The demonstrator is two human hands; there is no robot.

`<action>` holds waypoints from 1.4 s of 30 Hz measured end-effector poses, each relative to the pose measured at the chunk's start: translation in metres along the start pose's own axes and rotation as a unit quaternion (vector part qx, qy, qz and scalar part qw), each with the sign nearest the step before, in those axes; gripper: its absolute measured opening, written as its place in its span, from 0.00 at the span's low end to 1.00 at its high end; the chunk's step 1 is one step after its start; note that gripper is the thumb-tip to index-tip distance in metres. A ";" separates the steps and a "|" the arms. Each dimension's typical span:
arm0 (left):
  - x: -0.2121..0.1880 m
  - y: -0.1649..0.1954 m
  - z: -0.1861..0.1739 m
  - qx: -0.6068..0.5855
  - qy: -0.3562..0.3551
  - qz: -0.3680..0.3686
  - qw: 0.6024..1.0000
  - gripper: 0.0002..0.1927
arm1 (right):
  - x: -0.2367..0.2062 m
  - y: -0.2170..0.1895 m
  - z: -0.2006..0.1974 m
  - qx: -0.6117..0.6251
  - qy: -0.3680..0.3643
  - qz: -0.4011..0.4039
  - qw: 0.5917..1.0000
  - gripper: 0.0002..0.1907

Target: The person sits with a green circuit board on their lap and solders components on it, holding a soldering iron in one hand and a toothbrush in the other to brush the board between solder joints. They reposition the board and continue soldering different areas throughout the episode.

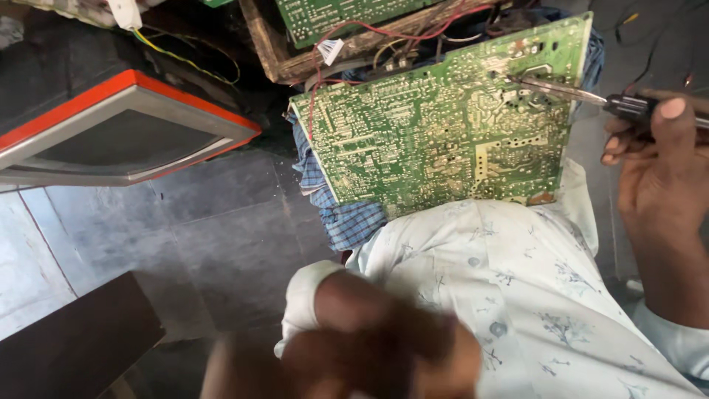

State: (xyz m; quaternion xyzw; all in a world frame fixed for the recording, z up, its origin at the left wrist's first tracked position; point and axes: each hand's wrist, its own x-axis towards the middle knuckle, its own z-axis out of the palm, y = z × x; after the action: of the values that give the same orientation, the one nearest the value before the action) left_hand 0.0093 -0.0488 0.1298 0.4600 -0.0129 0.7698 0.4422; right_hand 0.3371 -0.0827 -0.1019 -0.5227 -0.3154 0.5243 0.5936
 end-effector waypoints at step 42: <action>-0.053 -0.076 -0.111 0.515 -0.122 -0.348 0.774 0.10 | -0.019 -0.084 0.088 -0.480 -0.118 -0.380 0.782 0.12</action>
State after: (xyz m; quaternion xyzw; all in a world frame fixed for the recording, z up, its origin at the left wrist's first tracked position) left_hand -0.0060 0.0091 -0.0021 0.6820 0.4928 0.3925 0.3713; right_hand 0.2760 -0.0672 0.0041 -0.5120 -0.7670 0.0942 0.3751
